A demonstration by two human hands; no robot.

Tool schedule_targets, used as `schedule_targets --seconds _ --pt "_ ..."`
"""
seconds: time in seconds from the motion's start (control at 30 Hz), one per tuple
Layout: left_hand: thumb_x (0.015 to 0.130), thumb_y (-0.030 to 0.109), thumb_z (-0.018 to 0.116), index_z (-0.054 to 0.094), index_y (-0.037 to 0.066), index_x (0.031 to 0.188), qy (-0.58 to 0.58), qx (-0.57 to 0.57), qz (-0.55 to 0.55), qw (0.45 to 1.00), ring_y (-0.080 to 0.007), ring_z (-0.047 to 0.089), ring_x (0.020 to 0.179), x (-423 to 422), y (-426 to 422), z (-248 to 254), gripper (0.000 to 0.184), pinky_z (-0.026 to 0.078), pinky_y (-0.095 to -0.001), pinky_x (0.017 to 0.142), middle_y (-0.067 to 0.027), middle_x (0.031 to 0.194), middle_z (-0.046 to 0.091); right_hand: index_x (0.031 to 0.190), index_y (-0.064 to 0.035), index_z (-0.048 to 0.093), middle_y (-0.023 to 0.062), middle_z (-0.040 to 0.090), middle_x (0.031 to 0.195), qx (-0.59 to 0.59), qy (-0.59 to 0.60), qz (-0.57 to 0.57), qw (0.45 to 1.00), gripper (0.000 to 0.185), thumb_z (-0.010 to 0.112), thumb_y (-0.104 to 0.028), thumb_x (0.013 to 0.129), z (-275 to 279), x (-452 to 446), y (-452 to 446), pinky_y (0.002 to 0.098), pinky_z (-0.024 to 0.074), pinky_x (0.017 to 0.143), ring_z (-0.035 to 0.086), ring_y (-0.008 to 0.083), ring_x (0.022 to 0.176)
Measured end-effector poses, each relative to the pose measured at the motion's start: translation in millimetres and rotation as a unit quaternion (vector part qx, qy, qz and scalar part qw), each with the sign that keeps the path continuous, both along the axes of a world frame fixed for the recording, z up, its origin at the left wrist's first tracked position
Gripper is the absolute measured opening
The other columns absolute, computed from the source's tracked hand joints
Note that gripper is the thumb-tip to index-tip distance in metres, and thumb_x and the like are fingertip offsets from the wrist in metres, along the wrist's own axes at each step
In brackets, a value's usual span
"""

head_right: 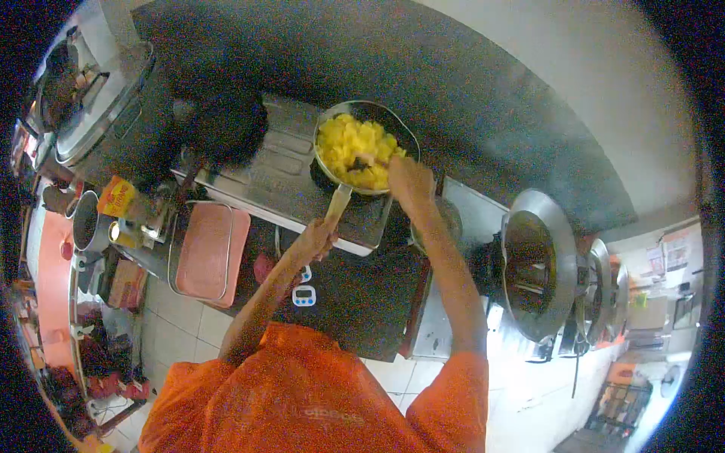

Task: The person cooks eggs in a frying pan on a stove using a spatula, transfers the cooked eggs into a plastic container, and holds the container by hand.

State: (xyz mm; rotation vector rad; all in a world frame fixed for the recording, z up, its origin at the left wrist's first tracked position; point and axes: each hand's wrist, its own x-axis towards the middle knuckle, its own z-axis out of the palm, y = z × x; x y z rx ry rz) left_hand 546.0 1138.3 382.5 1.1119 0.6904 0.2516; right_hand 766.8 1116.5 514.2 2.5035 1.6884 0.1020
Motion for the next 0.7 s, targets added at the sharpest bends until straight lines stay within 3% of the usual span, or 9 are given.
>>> schedule_targets --seconds 0.13,0.2,0.27,0.37,0.53,0.63,0.67,0.7 --pt "0.089 0.040 0.046 0.046 0.007 0.072 0.005 -0.007 0.016 1.000 -0.0071 0.041 0.043 1.2 -1.2 6.8 0.037 0.034 -0.0224 0.036 0.0010 0.056 0.044 0.086 0.0000 0.062 0.0193 0.063 0.086 0.017 -0.016 -0.056 0.998 0.026 0.051 -0.024 0.081 24.1 -0.9 25.3 0.0440 0.0487 0.070 0.061 0.0342 0.083" --pt "0.089 0.040 0.045 0.046 0.007 0.074 -0.066 -0.103 0.018 0.992 -0.0064 0.040 0.044 6.3 4.4 -10.4 0.035 0.033 -0.0219 0.037 0.0014 0.056 0.043 0.079 -0.0045 0.064 0.0172 0.064 0.077 0.036 -0.065 -0.032 0.997 0.021 0.049 -0.019 0.079 44.9 -6.9 15.8 0.0423 0.0509 0.064 0.064 0.0325 0.073" --pt "0.089 0.042 0.044 0.043 0.010 0.076 -0.101 -0.238 -0.006 0.966 -0.0058 0.038 0.043 -0.9 6.0 1.0 0.035 0.030 -0.0215 0.035 0.0024 0.056 0.042 0.076 -0.0041 0.065 0.0179 0.064 0.076 0.026 -0.055 -0.037 0.997 0.021 0.049 -0.018 0.079 77.8 -46.4 -1.3 0.0427 0.0508 0.064 0.064 0.0326 0.072" --pt "0.089 0.044 0.044 0.041 0.012 0.073 -0.170 -0.311 -0.037 0.934 -0.0058 0.035 0.040 4.3 5.5 -23.1 0.036 0.027 -0.0218 0.032 0.0025 0.054 0.041 0.080 -0.0017 0.064 0.0208 0.062 0.081 -0.026 -0.001 -0.032 0.999 0.023 0.050 -0.020 0.081 73.6 -82.1 -1.9 0.0447 0.0481 0.069 0.062 0.0348 0.078" --pt "0.089 0.045 0.043 0.040 0.012 0.071 -0.124 -0.176 0.043 0.976 -0.0067 0.035 0.034 7.5 -6.4 -22.3 0.038 0.026 -0.0229 0.029 0.0025 0.049 0.038 0.084 -0.0030 0.064 0.0218 0.061 0.083 -0.037 0.087 -0.029 0.995 0.025 0.045 -0.019 0.081 -19.6 -46.5 25.5 0.0457 0.0468 0.072 0.060 0.0365 0.081" --pt "0.088 0.046 0.044 0.042 0.012 0.071 -0.112 -0.146 0.053 0.981 -0.0071 0.034 0.035 6.1 -5.0 -19.1 0.039 0.026 -0.0231 0.030 0.0031 0.049 0.037 0.085 -0.0064 0.065 0.0197 0.062 0.083 -0.108 -0.021 0.003 0.994 0.024 0.046 -0.022 0.081 5.5 -22.4 28.9 0.0449 0.0467 0.070 0.060 0.0359 0.081" --pt "0.088 0.047 0.044 0.043 0.012 0.072 -0.102 -0.141 0.056 0.983 -0.0071 0.034 0.036 5.8 -3.4 -15.7 0.039 0.026 -0.0230 0.030 0.0034 0.049 0.037 0.087 -0.0095 0.066 0.0167 0.063 0.083 -0.054 0.063 -0.079 0.993 0.023 0.051 -0.025 0.081 40.9 -43.9 18.8 0.0425 0.0468 0.069 0.061 0.0346 0.079" --pt "0.088 0.047 0.044 0.042 0.011 0.072 -0.103 -0.137 0.051 0.984 -0.0080 0.035 0.035 5.6 -1.9 -12.0 0.040 0.027 -0.0236 0.030 0.0025 0.049 0.038 0.088 -0.0104 0.066 0.0160 0.063 0.083 -0.044 0.084 -0.067 0.993 0.022 0.053 -0.026 0.080 51.4 -38.3 10.8 0.0416 0.0468 0.068 0.061 0.0339 0.079"
